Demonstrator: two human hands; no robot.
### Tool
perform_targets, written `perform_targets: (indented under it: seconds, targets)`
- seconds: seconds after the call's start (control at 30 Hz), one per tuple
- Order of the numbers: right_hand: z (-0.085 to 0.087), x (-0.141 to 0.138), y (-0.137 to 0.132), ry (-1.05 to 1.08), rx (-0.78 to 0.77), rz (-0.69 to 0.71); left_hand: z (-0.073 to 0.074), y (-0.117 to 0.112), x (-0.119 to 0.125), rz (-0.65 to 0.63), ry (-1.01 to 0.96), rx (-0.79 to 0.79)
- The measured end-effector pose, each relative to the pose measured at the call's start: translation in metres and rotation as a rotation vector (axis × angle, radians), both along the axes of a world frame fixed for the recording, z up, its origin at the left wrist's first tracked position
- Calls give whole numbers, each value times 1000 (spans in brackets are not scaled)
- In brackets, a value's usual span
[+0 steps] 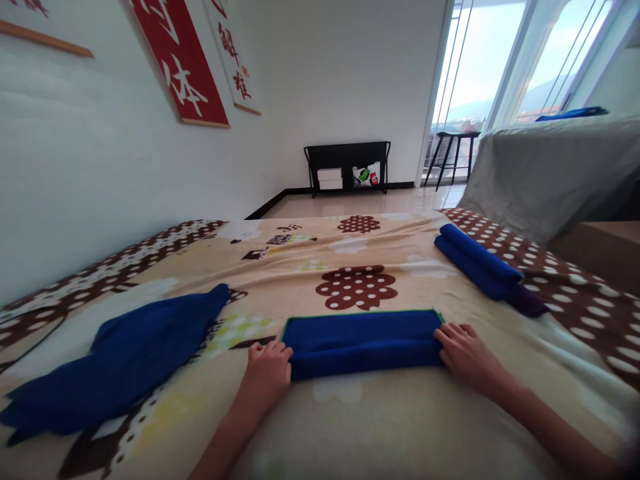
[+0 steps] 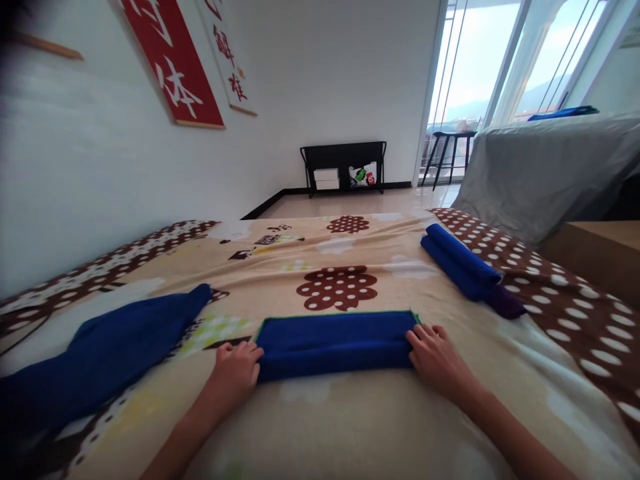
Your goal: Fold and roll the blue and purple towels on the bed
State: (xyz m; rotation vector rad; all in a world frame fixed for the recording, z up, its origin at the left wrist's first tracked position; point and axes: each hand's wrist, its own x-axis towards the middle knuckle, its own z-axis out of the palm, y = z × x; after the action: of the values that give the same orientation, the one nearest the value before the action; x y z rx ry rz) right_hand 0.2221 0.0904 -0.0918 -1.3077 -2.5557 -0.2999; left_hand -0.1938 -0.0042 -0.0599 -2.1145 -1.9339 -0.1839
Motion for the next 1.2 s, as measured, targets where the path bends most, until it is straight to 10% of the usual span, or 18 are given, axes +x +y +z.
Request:
perform_targets:
  seconds: [0.2,0.43,0.63,0.87,1.2]
  targets:
    - [-4,-80,-21,139,-89,223,-18,16,89,-270,-84,25]
    - [-12,-25,10,91,-265,-55,-26,17,12,22,-129,-82]
    - [0,-83,7,124,-374,158,-9,43,58,-165,-190,-262]
    - [-21,-8,45,156,-355,-59,-19,55,2,24,-186,-219]
    - [-30,34,-17,98,44,115,-21,-32,-14,-276,-14,157]
